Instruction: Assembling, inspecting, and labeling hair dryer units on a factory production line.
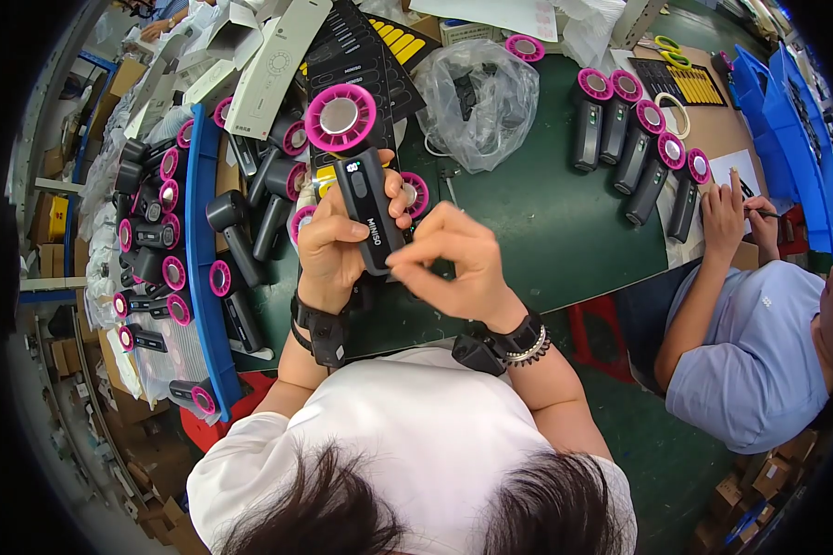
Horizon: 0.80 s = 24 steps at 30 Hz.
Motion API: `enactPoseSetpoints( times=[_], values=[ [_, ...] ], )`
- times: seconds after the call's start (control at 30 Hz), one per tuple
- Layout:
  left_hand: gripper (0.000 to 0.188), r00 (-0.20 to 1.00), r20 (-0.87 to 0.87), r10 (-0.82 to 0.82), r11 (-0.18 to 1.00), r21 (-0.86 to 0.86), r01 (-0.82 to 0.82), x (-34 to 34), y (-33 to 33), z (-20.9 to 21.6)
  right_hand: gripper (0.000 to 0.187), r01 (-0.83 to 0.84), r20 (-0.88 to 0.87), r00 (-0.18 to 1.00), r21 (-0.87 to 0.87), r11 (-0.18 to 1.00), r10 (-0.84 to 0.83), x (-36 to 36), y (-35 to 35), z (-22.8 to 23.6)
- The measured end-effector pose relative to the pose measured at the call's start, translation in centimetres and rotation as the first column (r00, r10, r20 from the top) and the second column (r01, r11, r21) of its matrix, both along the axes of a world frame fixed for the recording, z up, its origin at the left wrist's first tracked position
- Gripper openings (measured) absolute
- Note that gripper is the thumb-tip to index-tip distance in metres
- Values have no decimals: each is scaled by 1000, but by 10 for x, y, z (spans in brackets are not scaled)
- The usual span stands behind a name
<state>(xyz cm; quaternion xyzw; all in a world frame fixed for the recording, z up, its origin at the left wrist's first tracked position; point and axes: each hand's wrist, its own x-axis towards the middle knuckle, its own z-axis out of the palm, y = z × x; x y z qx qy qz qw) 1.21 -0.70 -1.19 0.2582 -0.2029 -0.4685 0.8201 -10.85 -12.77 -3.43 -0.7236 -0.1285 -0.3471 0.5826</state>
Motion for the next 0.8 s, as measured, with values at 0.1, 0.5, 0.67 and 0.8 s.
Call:
enactPoseSetpoints(
  times=[0.1, 0.5, 0.67, 0.8],
  values=[
    [71, 1000, -1, 3, 1000, -10, -3, -2, -1, 0, 45, 48, -80, 996, 243, 969, -30, 10, -2, 8],
    [60, 999, -6, 39, 999, 33, -39, -2, -4, -1, 102, -190, -283, 893, 467, 864, 349, 33, 13, -5],
    [57, 990, -139, 30, 999, -5, -31, 0, -4, -1, 103, -198, -301, 899, 371, 907, 319, 22, 19, -2],
    [56, 998, -33, 61, 997, 53, -59, 0, -1, -1, 102, -260, -237, 877, 497, 828, 418, 14, 3, -7]
  ],
)
